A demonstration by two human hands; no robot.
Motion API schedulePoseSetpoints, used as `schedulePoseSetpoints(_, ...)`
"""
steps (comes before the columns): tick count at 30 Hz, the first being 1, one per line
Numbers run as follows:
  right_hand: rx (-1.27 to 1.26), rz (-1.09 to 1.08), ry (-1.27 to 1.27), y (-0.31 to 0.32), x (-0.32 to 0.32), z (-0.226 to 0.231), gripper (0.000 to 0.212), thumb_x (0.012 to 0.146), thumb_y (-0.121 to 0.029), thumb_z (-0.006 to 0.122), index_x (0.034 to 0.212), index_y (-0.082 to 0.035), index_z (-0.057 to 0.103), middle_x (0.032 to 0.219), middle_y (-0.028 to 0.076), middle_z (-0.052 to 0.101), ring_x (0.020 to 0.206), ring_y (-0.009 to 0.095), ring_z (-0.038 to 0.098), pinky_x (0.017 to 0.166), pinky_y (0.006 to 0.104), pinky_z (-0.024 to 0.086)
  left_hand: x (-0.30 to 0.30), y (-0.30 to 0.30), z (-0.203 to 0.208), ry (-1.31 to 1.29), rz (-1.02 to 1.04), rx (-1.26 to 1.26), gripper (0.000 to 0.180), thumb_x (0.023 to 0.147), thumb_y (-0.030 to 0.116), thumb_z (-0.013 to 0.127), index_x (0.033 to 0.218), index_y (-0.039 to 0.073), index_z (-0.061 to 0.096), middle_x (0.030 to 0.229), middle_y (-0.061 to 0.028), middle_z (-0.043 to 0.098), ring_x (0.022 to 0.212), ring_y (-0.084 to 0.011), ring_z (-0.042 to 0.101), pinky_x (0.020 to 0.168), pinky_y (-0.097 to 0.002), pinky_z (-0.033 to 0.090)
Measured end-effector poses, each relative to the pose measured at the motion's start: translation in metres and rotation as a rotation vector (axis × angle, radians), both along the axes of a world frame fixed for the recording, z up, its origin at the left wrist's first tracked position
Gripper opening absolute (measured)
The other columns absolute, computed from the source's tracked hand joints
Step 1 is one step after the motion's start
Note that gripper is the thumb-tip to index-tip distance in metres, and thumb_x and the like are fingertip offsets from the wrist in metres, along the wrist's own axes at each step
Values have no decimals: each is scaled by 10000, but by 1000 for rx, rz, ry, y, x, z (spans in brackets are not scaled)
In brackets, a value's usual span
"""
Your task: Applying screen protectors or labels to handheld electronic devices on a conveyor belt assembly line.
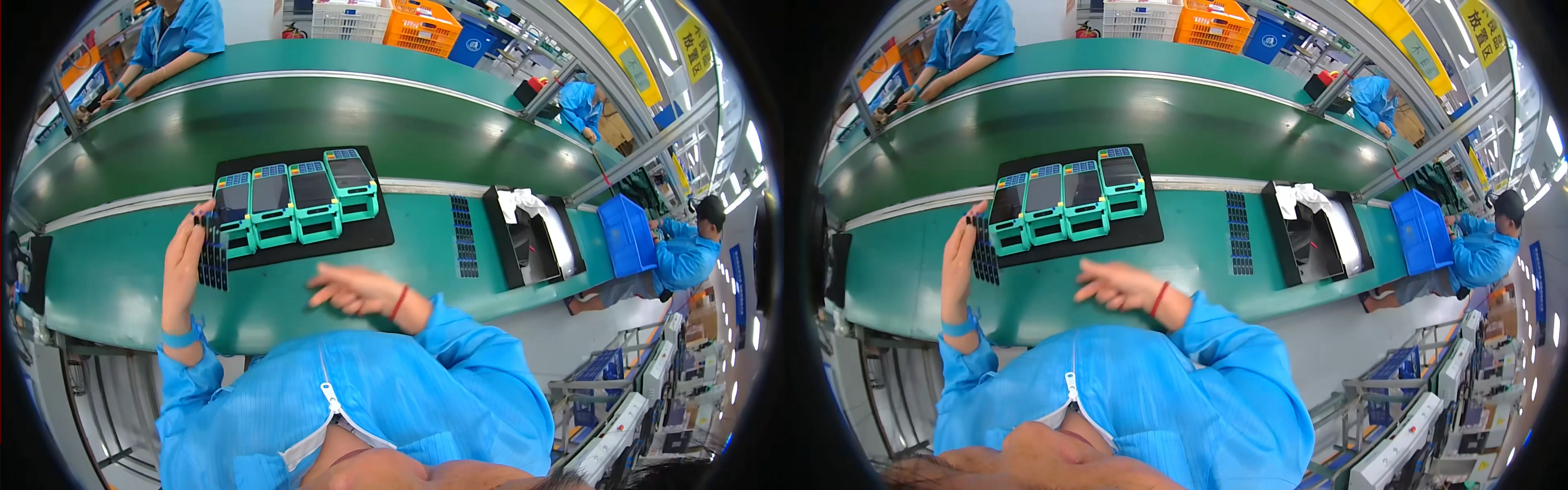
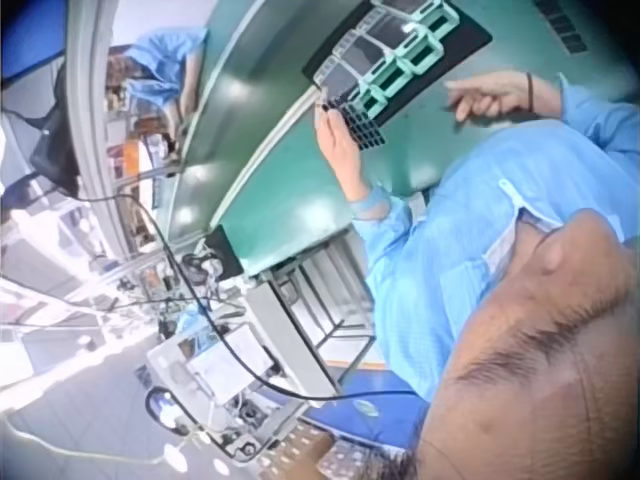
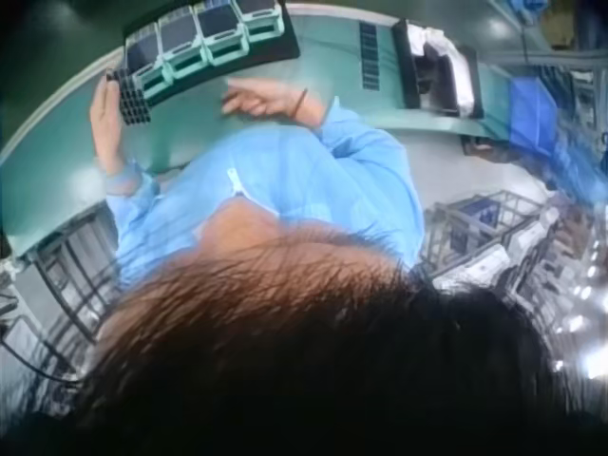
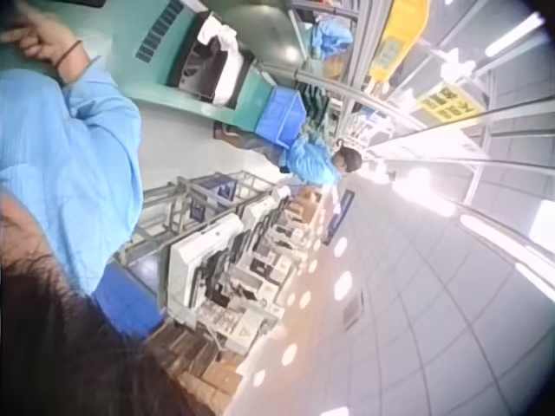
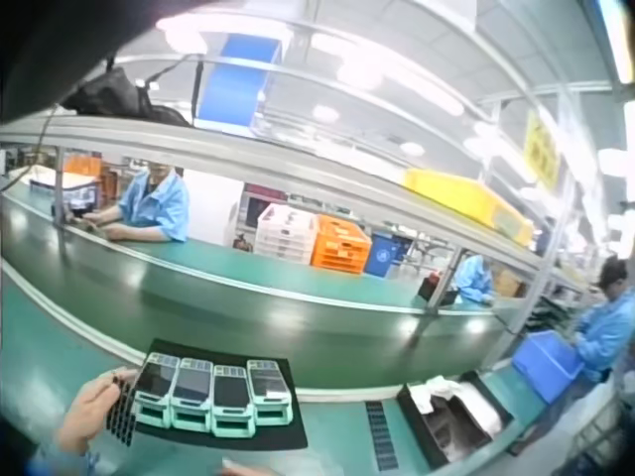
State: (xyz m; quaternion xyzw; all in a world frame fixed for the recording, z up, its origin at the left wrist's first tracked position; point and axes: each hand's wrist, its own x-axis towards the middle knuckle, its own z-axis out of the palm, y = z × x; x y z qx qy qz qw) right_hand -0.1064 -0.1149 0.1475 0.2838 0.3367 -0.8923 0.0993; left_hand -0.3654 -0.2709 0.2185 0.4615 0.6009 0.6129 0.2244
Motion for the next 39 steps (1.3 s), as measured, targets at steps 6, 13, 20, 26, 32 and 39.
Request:
schedulePoseSetpoints(6, -366, -368, -23, 26, -83, -40, 273, 865, -277, 613, 869, -47, 467, 903, 126, 616, 407, 35, 253, 321, 179, 189, 1, -20, -15, -141, 59, -39, 348, 971, 176, 385, 1236, -4, 520, 1064, 1, 577, 900, -42, 481, 816, -182, 373)
schedulePoseSetpoints(13, -43, -468, 304, 117, -176, -29, 267, 900, -195, 551, 995, 54, 533, 719, -22, 472, 464, 32, 268, 368, 186, 195, -11, 4, -41, -297, 30, -19, 326, 975, 226, 402, 1175, 18, 554, 1150, -12, 584, 832, -30, 473, 766, -191, 384)
schedulePoseSetpoints(20, 191, -192, 143, 74, -166, -20, 219, 919, -148, 493, 1104, -37, 525, 877, 66, 607, 475, 25, 296, 358, 168, 220, -16, 35, -62, -520, 43, -68, 298, 976, 249, 403, 1051, 21, 579, 1007, -50, 623, 869, -81, 538, 784, -238, 419)
schedulePoseSetpoints(26, -117, -342, 163, 101, -180, -31, 147, 915, -159, 490, 897, -15, 512, 768, 39, 561, 443, 35, 308, 333, 186, 189, -4, 75, -66, -811, -61, 44, 314, 964, 307, 429, 1039, 17, 524, 989, -108, 622, 887, -196, 599, 783, -314, 467)
schedulePoseSetpoints(32, -108, -531, 167, 146, -230, -43, 119, 897, -85, 454, 933, 20, 498, 715, 8, 457, 434, 35, 292, 334, 187, 174, -13, 81, -101, -980, -40, 97, 325, 952, 347, 446, 1038, 38, 500, 960, -120, 611, 846, -225, 596, 757, -359, 486)
schedulePoseSetpoints(39, 175, -411, 145, 117, -223, -35, 206, 912, -167, 497, 1101, -86, 505, 965, 116, 600, 460, 31, 298, 351, 183, 179, -17, 77, -109, -964, -54, 64, 297, 954, 340, 451, 998, 51, 504, 923, -97, 604, 823, -197, 583, 731, -343, 485)
